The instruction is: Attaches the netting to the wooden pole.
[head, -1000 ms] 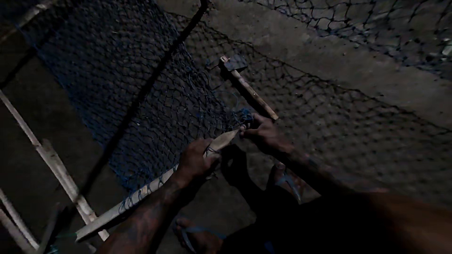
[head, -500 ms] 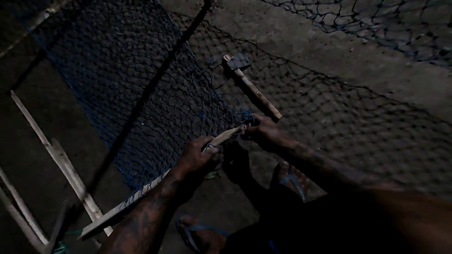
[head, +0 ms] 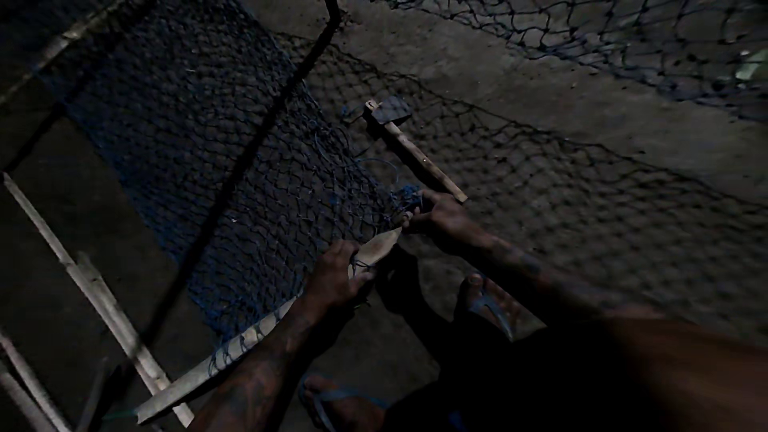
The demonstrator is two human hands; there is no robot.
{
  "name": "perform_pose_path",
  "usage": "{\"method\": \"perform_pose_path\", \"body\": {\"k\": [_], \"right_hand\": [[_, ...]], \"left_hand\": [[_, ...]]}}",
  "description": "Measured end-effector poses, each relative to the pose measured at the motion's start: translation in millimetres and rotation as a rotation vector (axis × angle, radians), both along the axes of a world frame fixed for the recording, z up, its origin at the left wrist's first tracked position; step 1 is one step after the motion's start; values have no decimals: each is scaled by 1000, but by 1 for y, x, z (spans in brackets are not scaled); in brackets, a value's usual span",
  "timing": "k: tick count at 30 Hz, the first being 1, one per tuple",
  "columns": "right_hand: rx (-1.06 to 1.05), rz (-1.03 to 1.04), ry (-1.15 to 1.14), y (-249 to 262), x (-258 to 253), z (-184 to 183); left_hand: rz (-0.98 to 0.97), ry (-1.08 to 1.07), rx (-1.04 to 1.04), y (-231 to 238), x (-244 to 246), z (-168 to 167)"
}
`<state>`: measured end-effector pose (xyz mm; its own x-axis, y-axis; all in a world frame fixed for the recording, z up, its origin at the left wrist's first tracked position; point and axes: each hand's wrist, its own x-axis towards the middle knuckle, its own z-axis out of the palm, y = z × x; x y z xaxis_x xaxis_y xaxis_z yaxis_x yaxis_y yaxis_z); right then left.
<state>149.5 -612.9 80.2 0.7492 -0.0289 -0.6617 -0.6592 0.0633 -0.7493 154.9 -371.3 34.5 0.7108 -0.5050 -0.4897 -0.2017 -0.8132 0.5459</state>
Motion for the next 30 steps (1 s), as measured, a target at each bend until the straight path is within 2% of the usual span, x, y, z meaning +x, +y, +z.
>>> {"method": "perform_pose_path", "body": {"k": [2, 4, 8, 18, 24, 27, 30], "right_hand": [[-71, 67, -39, -5, 3, -15], [-191, 183, -141, -17, 11, -52], [-483, 426, -256, -22, 10, -57], [-599, 336, -749, -15, -13, -82], [-667, 378, -807, -15, -21, -85], [-694, 429, -916, -14, -23, -87], [-738, 368, -1008, -11, -26, -96]], "left_hand": [[-24, 9, 76, -7, 0, 5], [-42, 15, 145, -14, -1, 5], [-65, -19, 220, -21, -7, 1], [-163, -36, 305, -28, -13, 3], [-215, -65, 352, -33, -21, 2], [-188, -163, 350, -36, -28, 0], [-122, -299, 344, -36, -32, -9]]}}
